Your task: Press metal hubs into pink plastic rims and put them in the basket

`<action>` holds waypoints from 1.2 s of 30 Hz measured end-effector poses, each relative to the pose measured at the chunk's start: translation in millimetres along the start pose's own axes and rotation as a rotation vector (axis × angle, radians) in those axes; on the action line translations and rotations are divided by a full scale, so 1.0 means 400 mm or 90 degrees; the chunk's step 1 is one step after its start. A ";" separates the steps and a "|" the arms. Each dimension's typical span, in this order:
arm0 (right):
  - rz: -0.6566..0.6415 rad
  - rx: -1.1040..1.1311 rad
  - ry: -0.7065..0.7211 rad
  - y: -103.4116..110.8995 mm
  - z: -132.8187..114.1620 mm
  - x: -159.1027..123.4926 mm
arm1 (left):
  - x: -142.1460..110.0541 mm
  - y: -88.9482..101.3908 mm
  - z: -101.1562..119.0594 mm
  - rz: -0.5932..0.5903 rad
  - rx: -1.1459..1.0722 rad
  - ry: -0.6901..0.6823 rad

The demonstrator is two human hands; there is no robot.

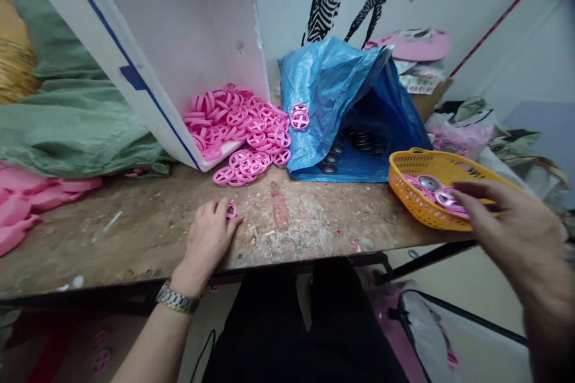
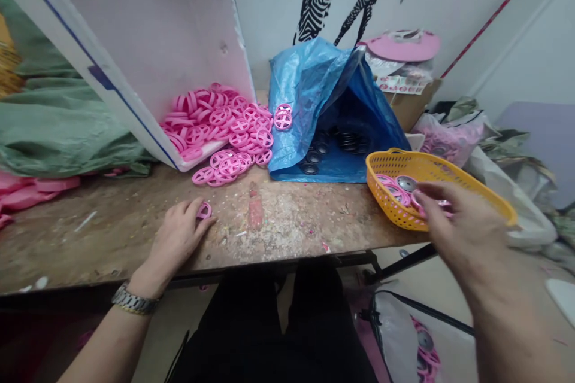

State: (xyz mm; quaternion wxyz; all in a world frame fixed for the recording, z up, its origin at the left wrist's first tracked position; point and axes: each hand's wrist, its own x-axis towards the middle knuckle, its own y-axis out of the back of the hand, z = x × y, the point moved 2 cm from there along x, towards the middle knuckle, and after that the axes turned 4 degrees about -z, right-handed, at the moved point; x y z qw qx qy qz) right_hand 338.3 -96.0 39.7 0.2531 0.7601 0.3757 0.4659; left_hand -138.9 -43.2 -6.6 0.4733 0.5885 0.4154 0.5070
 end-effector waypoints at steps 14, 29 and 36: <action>-0.323 -0.058 0.013 -0.420 -0.258 0.191 | 0.036 -0.029 0.061 0.049 -0.291 -0.020; -0.266 0.127 -0.091 -0.437 -0.228 0.205 | 0.047 -0.032 0.249 0.018 -0.569 -0.208; -0.378 0.609 -0.143 -0.325 -0.243 0.034 | 0.062 -0.043 0.287 -0.158 -0.971 -0.021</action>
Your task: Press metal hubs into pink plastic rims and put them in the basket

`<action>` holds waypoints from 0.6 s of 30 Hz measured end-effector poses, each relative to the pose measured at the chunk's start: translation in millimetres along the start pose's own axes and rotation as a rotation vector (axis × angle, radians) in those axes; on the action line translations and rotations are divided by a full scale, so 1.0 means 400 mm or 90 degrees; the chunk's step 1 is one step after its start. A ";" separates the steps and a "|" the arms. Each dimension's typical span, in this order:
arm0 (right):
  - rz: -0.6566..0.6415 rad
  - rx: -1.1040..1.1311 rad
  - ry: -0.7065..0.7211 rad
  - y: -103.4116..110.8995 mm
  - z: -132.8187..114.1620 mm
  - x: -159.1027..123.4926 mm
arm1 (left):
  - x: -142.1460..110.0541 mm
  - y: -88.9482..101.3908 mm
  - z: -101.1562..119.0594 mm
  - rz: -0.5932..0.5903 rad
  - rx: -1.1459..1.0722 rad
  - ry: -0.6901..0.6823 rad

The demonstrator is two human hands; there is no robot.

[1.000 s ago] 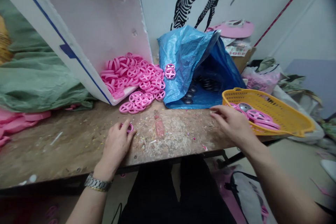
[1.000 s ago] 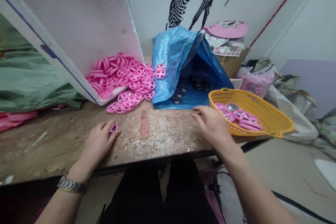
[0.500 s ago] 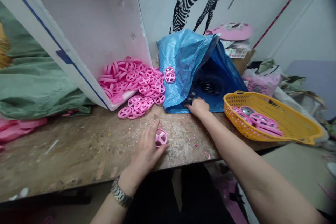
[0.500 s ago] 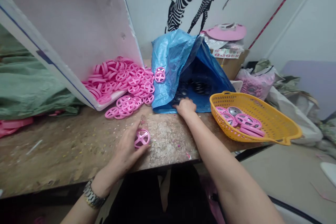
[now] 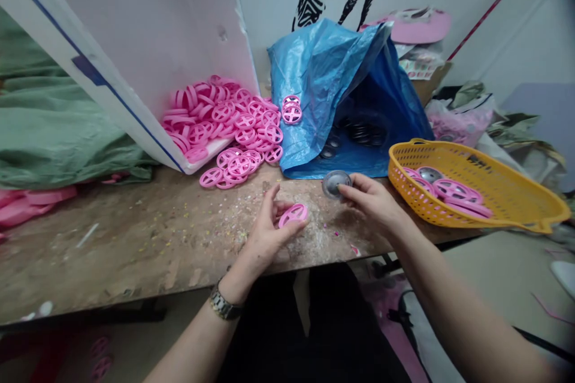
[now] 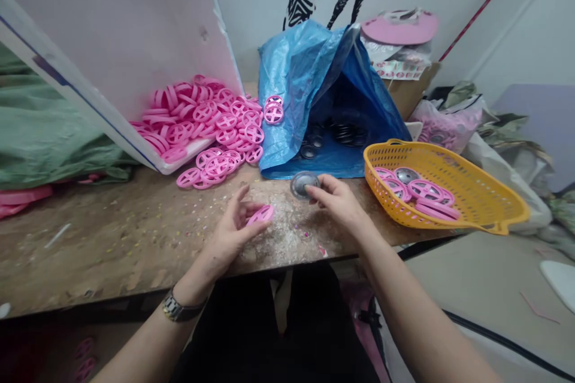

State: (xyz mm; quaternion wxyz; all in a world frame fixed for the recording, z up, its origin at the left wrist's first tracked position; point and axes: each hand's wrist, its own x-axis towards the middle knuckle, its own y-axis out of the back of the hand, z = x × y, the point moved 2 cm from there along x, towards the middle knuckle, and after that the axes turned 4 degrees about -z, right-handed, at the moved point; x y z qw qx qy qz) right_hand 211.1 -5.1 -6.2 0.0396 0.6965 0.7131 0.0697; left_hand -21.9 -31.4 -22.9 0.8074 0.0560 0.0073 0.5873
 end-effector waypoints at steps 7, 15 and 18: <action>-0.080 0.062 -0.052 -0.060 -0.016 -0.098 | -0.023 -0.030 0.021 -0.031 0.326 -0.218; -0.157 0.003 -0.004 -0.087 -0.020 -0.107 | -0.036 -0.077 0.046 -0.081 0.538 -0.435; -0.140 0.014 -0.002 -0.091 -0.018 -0.110 | -0.032 -0.088 0.044 -0.092 0.541 -0.443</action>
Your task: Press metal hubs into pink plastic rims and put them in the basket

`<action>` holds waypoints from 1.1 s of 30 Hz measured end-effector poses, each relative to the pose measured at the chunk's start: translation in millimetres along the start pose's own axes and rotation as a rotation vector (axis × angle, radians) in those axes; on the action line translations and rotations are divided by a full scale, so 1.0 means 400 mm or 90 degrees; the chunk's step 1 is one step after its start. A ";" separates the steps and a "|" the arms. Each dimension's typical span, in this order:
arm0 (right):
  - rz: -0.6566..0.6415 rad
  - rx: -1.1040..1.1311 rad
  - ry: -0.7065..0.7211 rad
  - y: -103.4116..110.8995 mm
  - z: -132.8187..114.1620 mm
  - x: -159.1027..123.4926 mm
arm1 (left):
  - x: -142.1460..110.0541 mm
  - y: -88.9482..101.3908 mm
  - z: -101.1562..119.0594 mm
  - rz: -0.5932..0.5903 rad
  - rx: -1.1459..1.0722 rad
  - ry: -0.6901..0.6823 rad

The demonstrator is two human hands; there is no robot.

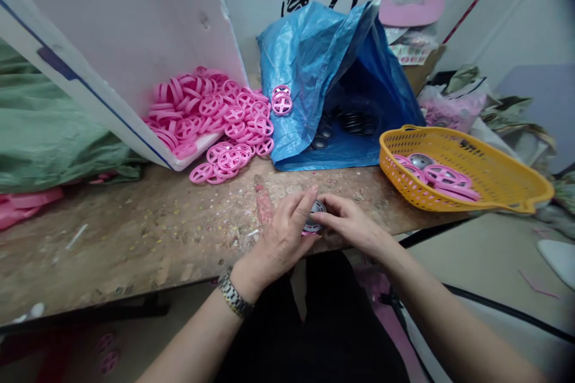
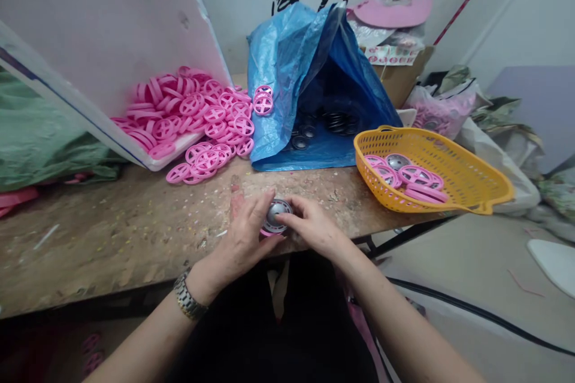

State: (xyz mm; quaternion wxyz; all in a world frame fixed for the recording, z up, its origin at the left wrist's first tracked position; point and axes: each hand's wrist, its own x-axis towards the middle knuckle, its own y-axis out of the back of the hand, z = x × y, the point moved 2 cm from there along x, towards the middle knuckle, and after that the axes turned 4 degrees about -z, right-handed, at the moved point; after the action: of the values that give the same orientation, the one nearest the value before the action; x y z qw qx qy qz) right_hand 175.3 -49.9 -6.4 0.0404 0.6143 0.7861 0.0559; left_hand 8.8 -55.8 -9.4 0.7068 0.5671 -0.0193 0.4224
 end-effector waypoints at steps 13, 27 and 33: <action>0.044 0.048 -0.014 -0.002 0.012 -0.018 | -0.004 -0.016 -0.011 -0.042 -0.675 0.482; 0.091 -0.001 0.003 -0.025 0.012 -0.054 | -0.008 -0.007 0.014 -0.069 -0.581 0.446; 0.117 0.025 -0.001 -0.030 0.007 -0.056 | -0.003 -0.001 0.021 -0.062 -0.568 0.459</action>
State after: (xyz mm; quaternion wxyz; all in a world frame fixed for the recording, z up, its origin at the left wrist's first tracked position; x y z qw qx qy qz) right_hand 169.7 -74.5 -11.1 0.0236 0.6843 0.7275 0.0431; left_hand 12.0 -63.5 -7.3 0.8583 0.0348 0.0729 0.5067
